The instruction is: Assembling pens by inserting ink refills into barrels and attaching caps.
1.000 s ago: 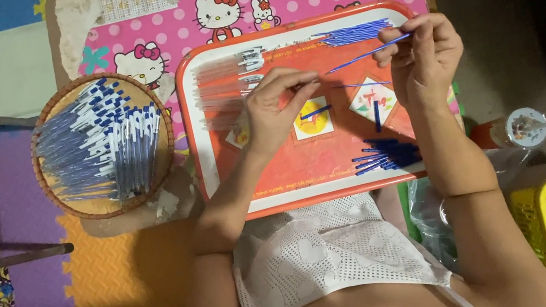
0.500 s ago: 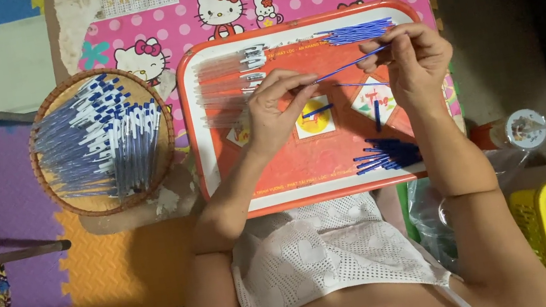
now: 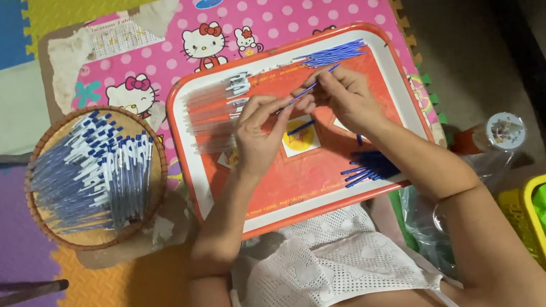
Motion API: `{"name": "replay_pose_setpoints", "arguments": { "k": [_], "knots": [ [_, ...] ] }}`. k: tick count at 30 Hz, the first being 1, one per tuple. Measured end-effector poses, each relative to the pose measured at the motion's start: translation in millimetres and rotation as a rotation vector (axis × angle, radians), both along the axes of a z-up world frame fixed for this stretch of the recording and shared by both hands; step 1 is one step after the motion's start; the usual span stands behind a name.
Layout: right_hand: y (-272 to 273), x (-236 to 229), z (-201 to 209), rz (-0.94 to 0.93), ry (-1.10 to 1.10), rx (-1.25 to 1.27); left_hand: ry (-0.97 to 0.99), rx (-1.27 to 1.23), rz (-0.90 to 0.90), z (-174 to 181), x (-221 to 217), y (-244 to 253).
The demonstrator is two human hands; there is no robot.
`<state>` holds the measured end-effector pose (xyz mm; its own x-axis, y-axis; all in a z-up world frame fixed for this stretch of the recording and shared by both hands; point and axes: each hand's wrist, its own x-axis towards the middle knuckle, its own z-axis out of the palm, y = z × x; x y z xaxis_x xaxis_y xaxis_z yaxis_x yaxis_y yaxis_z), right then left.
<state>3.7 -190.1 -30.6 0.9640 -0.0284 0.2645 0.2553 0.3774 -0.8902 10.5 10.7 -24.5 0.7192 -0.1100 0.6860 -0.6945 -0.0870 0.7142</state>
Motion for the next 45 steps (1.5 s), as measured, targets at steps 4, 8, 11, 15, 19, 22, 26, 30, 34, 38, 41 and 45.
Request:
{"name": "replay_pose_setpoints", "arguments": {
  "k": [4, 8, 11, 15, 19, 22, 26, 30, 34, 38, 41, 45],
  "knots": [
    [-6, 4, 4, 0.103, 0.114, 0.010, -0.027, 0.023, 0.055, 2, 2, -1],
    [-6, 2, 9, 0.203, 0.221, 0.033, 0.042, -0.042, 0.051, -13, 6, -6],
    [-6, 1, 13, 0.243, 0.235, 0.023, 0.089, -0.023, 0.044, -11, 9, -2],
    [-17, 13, -6, 0.248, 0.234, 0.078, 0.128, 0.051, -0.044, 0, 14, 13],
    [-39, 16, 11, 0.230, 0.226, 0.141, 0.160, 0.012, -0.074, 11, 27, 56],
    [-57, 23, 3, 0.206, 0.255, 0.204, 0.103, 0.184, 0.035, -1, 32, 94],
    [-65, 27, -7, 0.168, 0.273, 0.210, 0.064, 0.759, 0.117, -61, 39, 125],
    [-64, 26, -5, 0.165, 0.284, 0.180, 0.022, 0.936, 0.122, -97, 43, 122],
    [-62, 27, -8, 0.176, 0.286, 0.173, -0.078, 0.994, 0.181, -86, 53, 111],
    [-58, 29, -7, 0.172, 0.279, 0.183, -0.128, 1.099, 0.115, -76, 58, 108],
    [-54, 32, -6, 0.165, 0.263, 0.175, -0.146, 1.075, 0.088, -63, 58, 111],
    [-55, 34, -9, 0.153, 0.251, 0.154, -0.116, 0.906, 0.085, -53, 46, 112]
  ]
}}
